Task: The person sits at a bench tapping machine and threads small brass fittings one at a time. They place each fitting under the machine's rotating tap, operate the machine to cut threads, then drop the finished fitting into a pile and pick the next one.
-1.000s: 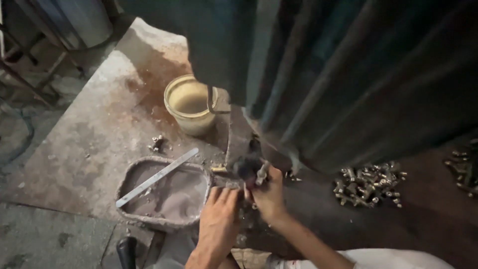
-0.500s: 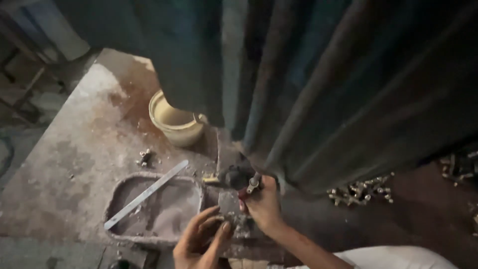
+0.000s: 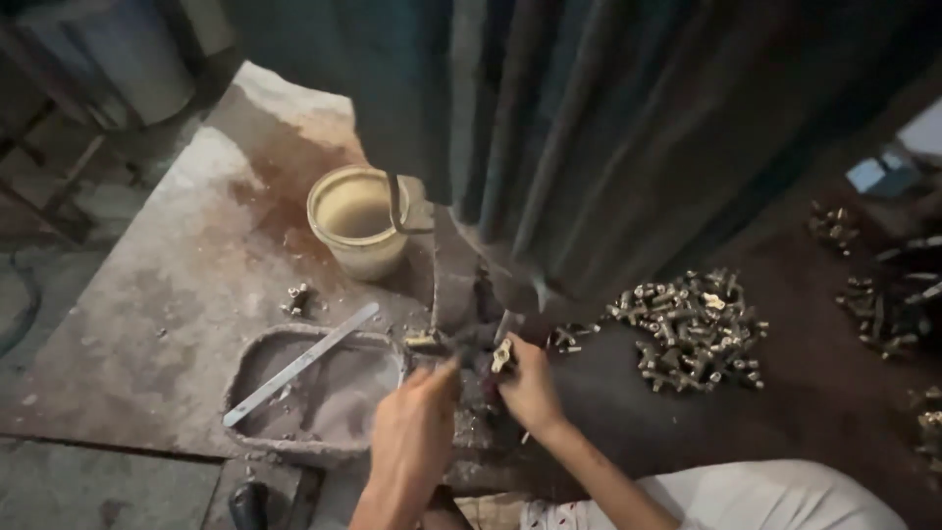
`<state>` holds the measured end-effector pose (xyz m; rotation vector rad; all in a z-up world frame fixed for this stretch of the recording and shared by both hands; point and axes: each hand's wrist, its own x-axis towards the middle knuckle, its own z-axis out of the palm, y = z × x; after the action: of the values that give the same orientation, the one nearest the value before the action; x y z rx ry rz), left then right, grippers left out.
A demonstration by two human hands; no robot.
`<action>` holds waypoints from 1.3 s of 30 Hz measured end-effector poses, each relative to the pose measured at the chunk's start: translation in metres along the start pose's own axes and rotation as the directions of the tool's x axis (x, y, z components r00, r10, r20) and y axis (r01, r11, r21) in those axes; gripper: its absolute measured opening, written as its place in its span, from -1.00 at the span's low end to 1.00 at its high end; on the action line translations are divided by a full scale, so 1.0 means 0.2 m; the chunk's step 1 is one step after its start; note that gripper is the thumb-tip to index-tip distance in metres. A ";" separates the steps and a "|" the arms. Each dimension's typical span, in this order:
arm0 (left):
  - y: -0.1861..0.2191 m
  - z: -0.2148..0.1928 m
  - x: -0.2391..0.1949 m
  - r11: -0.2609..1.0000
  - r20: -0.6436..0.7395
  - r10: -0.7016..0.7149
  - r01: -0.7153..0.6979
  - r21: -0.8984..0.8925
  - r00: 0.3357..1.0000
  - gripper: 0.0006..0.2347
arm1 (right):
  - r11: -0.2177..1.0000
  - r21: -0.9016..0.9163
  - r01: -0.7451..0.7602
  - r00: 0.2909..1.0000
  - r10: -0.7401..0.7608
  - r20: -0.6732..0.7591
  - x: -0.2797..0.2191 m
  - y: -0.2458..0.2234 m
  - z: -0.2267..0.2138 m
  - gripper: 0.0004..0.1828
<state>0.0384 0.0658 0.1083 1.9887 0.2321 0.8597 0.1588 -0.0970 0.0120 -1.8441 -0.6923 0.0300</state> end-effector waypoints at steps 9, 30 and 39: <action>0.04 -0.06 -0.08 0.971 0.520 -0.069 0.178 -0.163 0.851 -0.75 | 0.431 0.702 -0.566 0.763 0.597 0.249 -0.59 0.25 -0.05 -0.37; -0.69 0.17 -0.71 0.930 0.608 -0.192 -0.055 0.364 0.770 -0.76 | 0.833 -0.448 -0.323 0.813 0.487 0.319 -0.92 0.21 -0.05 -0.54; -1.06 0.58 -1.47 0.779 0.398 0.419 -0.548 0.305 0.816 -0.58 | 0.603 -0.792 -0.094 0.831 0.486 0.271 -0.90 0.17 0.07 -0.68</action>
<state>-0.0659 -0.0368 -0.2436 2.6120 -0.3437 0.8445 0.0202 -0.1774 -0.0783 -2.8285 -0.7703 0.5026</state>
